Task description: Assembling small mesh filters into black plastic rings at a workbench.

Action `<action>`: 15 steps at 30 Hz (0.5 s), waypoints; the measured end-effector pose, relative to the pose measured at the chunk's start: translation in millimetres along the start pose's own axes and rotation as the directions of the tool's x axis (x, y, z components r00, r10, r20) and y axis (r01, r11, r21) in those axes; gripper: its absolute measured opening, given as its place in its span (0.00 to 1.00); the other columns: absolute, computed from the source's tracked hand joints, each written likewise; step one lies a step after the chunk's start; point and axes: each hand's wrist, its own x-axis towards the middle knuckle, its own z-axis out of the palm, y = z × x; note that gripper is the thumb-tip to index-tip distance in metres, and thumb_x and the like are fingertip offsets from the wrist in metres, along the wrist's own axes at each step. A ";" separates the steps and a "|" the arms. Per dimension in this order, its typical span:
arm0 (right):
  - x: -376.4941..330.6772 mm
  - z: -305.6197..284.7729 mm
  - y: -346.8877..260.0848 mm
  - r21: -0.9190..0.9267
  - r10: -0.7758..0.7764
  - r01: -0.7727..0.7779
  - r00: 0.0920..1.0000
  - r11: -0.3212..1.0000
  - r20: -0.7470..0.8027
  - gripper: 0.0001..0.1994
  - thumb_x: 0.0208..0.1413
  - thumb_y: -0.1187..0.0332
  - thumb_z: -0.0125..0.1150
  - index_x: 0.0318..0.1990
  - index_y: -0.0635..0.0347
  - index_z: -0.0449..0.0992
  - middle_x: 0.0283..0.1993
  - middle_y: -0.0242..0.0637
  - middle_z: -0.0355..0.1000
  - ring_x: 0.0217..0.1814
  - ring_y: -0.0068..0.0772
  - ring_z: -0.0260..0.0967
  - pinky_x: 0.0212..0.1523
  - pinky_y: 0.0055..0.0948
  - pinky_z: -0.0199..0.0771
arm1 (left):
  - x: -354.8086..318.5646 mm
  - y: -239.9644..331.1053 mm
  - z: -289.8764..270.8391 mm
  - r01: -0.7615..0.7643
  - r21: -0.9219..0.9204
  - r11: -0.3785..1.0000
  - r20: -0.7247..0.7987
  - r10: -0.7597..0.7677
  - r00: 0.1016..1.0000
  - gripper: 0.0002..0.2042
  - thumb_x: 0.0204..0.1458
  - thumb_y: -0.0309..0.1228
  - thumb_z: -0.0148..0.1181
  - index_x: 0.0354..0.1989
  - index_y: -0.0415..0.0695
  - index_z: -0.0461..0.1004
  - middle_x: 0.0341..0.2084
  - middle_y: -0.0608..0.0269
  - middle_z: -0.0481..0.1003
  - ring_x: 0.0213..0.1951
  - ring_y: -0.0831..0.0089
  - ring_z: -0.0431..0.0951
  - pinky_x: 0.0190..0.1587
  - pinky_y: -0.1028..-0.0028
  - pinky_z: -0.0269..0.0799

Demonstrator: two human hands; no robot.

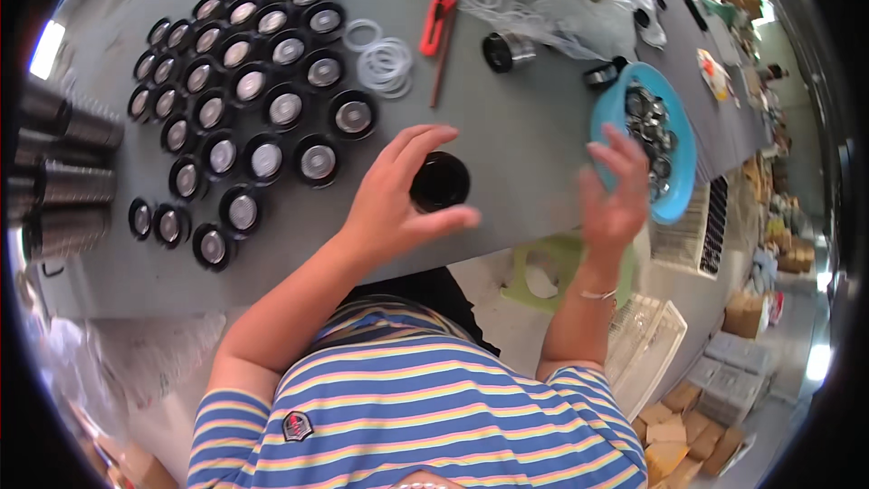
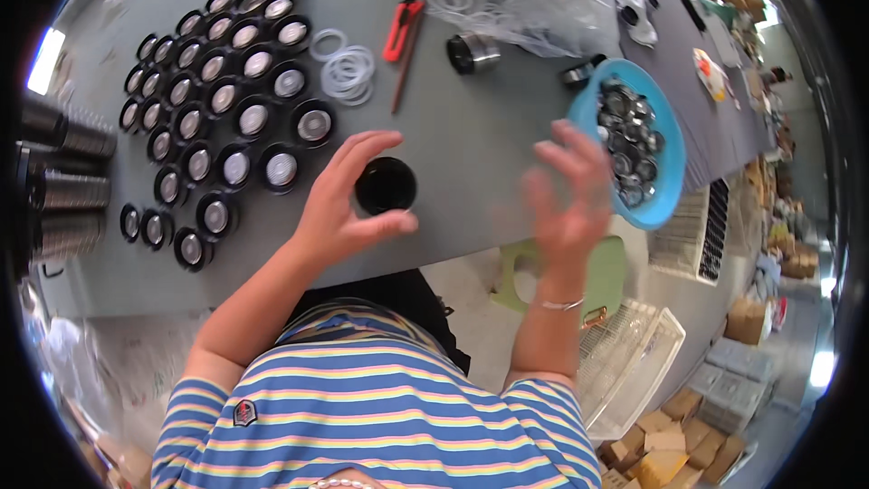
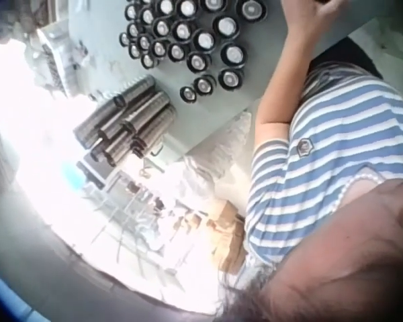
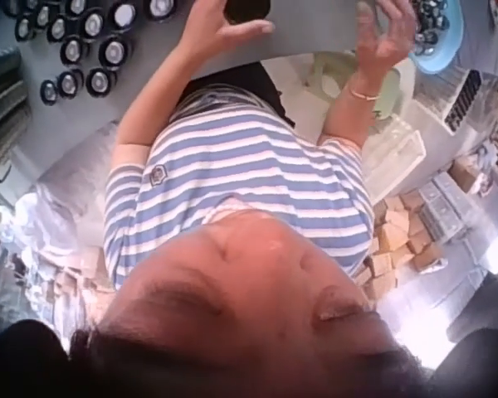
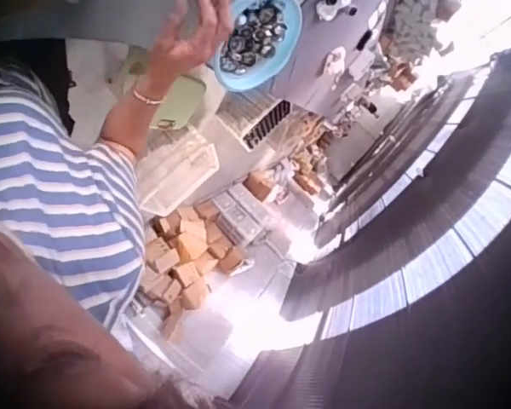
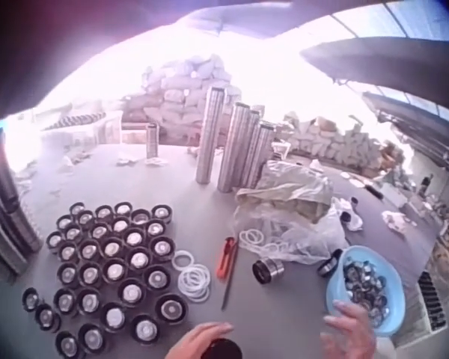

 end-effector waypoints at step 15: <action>20.3 -51.2 154.3 -0.315 0.508 -0.399 0.661 0.861 0.552 0.24 0.54 0.71 0.74 0.61 0.57 0.81 0.62 0.45 0.78 0.63 0.46 0.79 0.66 0.40 0.77 | -49.1 -13.3 -16.2 -0.020 -0.005 1.000 0.052 0.020 0.998 0.34 0.37 0.33 0.86 0.55 0.41 0.78 0.47 0.54 0.79 0.49 0.57 0.81 0.53 0.64 0.78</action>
